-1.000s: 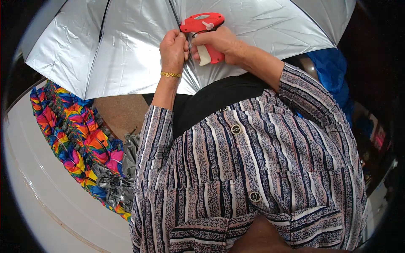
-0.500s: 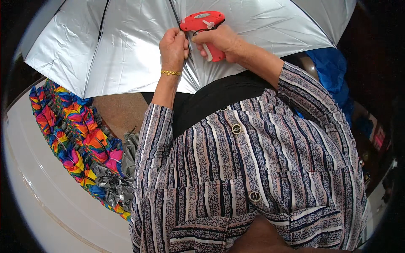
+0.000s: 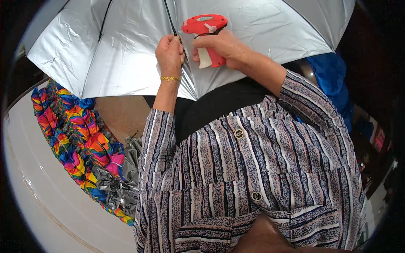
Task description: Assembling an umbrella by using a hot glue gun to attach silver liner material to the internal frame.
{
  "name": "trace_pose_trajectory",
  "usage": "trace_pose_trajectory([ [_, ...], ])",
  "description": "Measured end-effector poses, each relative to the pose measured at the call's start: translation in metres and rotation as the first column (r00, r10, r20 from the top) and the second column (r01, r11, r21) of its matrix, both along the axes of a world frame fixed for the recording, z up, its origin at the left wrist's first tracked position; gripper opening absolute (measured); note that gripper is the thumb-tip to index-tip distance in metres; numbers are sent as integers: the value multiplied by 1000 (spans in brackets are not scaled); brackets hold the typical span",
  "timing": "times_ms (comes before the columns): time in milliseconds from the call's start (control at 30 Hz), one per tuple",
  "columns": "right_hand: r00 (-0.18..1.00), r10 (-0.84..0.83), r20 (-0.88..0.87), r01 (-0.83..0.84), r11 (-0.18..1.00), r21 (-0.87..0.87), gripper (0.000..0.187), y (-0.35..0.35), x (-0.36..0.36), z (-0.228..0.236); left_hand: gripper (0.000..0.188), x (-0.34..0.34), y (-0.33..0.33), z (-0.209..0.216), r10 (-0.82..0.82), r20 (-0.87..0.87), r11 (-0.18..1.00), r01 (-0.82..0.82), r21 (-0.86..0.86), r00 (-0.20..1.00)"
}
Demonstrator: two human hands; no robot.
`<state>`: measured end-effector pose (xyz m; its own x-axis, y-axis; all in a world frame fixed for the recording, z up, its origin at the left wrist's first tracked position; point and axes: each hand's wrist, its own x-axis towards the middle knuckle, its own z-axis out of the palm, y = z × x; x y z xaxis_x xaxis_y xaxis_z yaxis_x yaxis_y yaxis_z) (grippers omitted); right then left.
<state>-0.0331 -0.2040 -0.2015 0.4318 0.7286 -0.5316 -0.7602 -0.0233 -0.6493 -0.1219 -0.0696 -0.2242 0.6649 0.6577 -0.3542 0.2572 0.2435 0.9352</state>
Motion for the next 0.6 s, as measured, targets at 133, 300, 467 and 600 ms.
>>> trace_pose_trajectory([
  [133, 995, -92, -28, 94, 993, 68, 25, 3, 23, 14, 19, 3, 8, 7, -10, -68, 1000, 10, 13, 998],
  [300, 990, -141, -23, 142, 987, 78, 26, 15, 53, 27, 19, 5, 12, 17, -90, -176, 991, 106, 84, 980],
  [467, 980, -200, 5, 199, 975, 102, 25, 42, 68, 22, 18, 3, 33, 33, -408, -406, 850, 503, 158, 818],
  [600, 979, -188, 82, 182, 980, 77, 18, 57, 72, 12, 16, 26, 62, 45, -343, -685, 588, 716, 377, 643],
])
